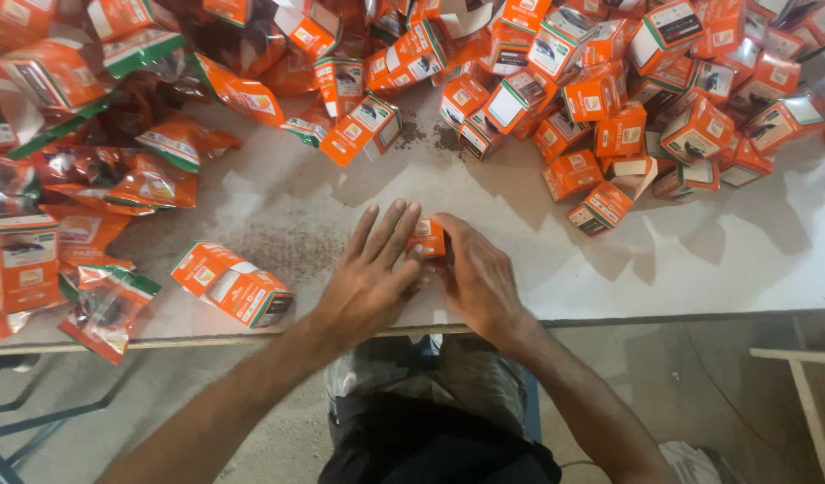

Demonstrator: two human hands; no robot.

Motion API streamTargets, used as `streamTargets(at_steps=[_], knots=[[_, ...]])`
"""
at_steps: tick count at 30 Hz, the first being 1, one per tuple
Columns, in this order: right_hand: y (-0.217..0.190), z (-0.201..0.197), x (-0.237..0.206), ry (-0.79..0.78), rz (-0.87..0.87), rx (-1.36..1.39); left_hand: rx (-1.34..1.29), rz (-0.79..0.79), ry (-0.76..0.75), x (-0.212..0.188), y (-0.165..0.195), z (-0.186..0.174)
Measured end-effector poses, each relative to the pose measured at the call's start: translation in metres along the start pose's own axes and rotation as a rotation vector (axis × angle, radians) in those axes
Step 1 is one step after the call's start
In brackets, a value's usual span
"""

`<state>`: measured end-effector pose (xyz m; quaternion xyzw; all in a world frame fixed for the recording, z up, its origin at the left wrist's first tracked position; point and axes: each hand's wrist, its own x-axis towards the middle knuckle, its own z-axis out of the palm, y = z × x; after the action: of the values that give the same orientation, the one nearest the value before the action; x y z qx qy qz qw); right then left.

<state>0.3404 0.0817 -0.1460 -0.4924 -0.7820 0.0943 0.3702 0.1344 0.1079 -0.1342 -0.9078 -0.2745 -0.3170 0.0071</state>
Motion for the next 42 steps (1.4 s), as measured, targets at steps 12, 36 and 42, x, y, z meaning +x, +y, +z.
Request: streamTargets(at_steps=[12, 36, 42], knots=[[0.002, -0.070, 0.061, 0.386, -0.180, -0.347, 0.492, -0.347, -0.225, -0.080, -0.010, -0.114], [0.011, 0.010, 0.021, -0.152, 0.251, 1.028, 0.635, -0.224, 0.196, 0.015, -0.149, -0.078], [-0.003, 0.008, 0.016, -0.112, 0.126, 0.374, 0.180, -0.539, -0.156, 0.071, -0.173, 0.011]])
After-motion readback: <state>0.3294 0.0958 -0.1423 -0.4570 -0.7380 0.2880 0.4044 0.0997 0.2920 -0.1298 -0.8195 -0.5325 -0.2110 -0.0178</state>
